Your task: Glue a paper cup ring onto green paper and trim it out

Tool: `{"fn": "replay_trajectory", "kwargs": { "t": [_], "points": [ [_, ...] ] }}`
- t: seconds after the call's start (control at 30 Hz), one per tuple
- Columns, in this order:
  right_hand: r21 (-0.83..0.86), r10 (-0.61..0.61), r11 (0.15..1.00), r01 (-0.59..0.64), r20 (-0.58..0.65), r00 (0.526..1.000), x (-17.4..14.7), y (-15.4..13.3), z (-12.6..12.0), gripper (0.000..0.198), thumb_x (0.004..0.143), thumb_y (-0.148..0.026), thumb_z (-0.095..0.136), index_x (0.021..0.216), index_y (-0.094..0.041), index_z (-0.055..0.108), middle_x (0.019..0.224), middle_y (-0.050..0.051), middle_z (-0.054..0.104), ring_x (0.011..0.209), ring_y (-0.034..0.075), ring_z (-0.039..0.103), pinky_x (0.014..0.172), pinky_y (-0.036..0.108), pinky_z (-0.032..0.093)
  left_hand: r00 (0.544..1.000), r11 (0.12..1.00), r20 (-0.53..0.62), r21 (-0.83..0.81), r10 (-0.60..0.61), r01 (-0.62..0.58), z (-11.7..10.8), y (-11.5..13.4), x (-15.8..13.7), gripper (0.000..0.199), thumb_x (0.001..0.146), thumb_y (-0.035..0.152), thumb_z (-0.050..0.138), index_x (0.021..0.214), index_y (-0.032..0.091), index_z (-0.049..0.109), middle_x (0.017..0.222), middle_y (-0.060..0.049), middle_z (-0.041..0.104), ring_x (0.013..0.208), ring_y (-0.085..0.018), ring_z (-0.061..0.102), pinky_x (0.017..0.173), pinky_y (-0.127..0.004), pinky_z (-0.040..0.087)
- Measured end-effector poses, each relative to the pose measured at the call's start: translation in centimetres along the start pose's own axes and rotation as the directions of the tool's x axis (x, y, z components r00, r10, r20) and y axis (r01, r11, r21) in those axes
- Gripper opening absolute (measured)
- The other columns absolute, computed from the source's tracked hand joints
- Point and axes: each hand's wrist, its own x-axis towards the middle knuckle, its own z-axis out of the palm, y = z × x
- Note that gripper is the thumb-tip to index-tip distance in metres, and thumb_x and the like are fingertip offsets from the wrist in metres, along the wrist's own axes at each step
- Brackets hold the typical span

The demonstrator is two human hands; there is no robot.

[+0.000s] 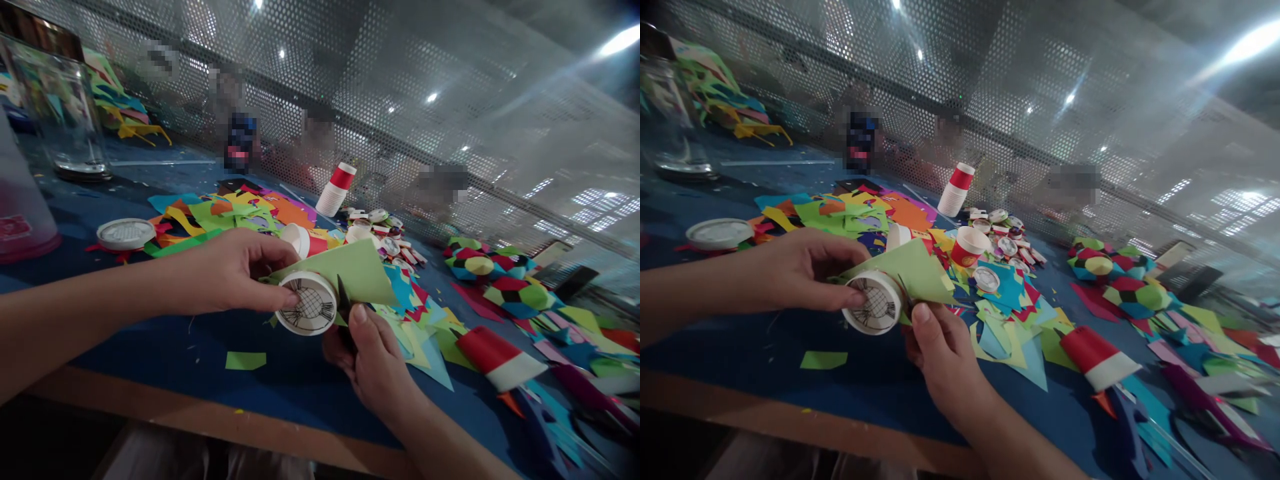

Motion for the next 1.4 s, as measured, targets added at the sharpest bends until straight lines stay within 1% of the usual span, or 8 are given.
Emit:
{"fn": "replay_trajectory", "kwargs": {
  "t": [0.23,0.43,0.57,0.73,0.93,1.07,1.3,1.4],
  "points": [
    [-0.001,0.003,1.000,-0.003,0.039,0.999,-0.14,0.01,-0.07,0.054,0.090,-0.057,0.055,0.052,-0.020,0.044,0.042,-0.006,0.033,0.041,0.008,0.028,0.041,0.022,0.023,1.000,1.000,0.024,-0.001,0.010,-0.010,-0.14,0.00,-0.09,0.010,0.075,0.021,0.069,0.085,0.018,0.068,0.076,0.004,0.066,0.069,-0.010,0.058,0.060,-0.017,0.043],
    [-0.018,0.029,0.999,-0.028,0.029,0.999,-0.05,0.11,-0.27,0.054,0.088,-0.058,0.057,0.053,-0.020,0.042,0.043,-0.007,0.034,0.040,0.007,0.029,0.039,0.021,0.021,1.000,0.997,0.023,0.082,0.011,-0.013,-0.42,-0.01,-0.11,0.015,0.076,0.025,0.069,0.088,0.017,0.068,0.078,0.002,0.066,0.071,-0.012,0.059,0.060,-0.018,0.044],
    [0.003,0.035,0.999,-0.035,0.058,0.998,0.06,0.07,-0.14,0.052,0.087,-0.059,0.057,0.056,-0.020,0.043,0.043,-0.008,0.032,0.039,0.006,0.025,0.039,0.021,0.020,0.999,0.993,0.035,0.116,0.024,-0.028,-0.31,-0.05,-0.26,0.011,0.076,0.024,0.069,0.084,0.017,0.069,0.074,0.004,0.064,0.068,-0.010,0.057,0.058,-0.016,0.043],
    [-0.014,0.075,0.997,-0.075,0.051,0.996,0.11,0.09,0.14,0.051,0.083,-0.062,0.058,0.059,-0.021,0.043,0.045,-0.009,0.031,0.038,0.006,0.022,0.037,0.021,0.018,0.998,0.996,0.060,0.091,0.009,-0.015,0.04,-0.01,-0.36,0.011,0.074,0.018,0.068,0.084,0.016,0.070,0.073,0.004,0.065,0.067,-0.009,0.057,0.059,-0.015,0.044],
    [0.021,0.099,0.995,-0.100,0.065,0.993,-0.04,0.31,0.03,0.047,0.086,-0.058,0.059,0.061,-0.021,0.043,0.049,-0.009,0.028,0.040,0.006,0.021,0.037,0.020,0.017,0.997,0.993,0.073,0.114,0.017,-0.025,0.06,0.05,-0.28,0.012,0.074,0.019,0.068,0.085,0.017,0.071,0.075,0.004,0.067,0.069,-0.010,0.058,0.060,-0.016,0.045],
    [-0.012,0.108,0.994,-0.107,0.049,0.993,-0.01,0.22,0.09,0.049,0.083,-0.062,0.058,0.061,-0.022,0.042,0.051,-0.009,0.028,0.040,0.006,0.021,0.037,0.021,0.017,0.997,0.995,0.073,0.094,0.009,-0.016,-0.02,-0.10,-0.28,0.012,0.074,0.021,0.068,0.086,0.017,0.071,0.075,0.004,0.067,0.069,-0.011,0.059,0.060,-0.017,0.046],
    [-0.048,0.153,0.988,-0.148,0.127,0.980,-0.06,0.14,-0.09,0.052,0.085,-0.061,0.058,0.057,-0.021,0.041,0.047,-0.008,0.027,0.042,0.007,0.020,0.039,0.024,0.014,0.986,0.953,0.156,0.304,-0.054,0.004,-0.36,0.34,-0.47,0.013,0.080,0.030,0.065,0.084,0.019,0.070,0.070,0.004,0.061,0.065,-0.011,0.053,0.054,-0.020,0.038],
    [-0.048,0.172,0.985,-0.167,0.138,0.975,-0.13,0.18,-0.17,0.053,0.085,-0.062,0.058,0.057,-0.021,0.041,0.047,-0.008,0.028,0.042,0.007,0.019,0.038,0.024,0.012,0.982,0.944,0.166,0.330,-0.087,0.028,-0.36,0.81,-0.50,0.013,0.080,0.031,0.064,0.085,0.020,0.069,0.072,0.005,0.061,0.067,-0.012,0.053,0.056,-0.021,0.039]
  ]
}}
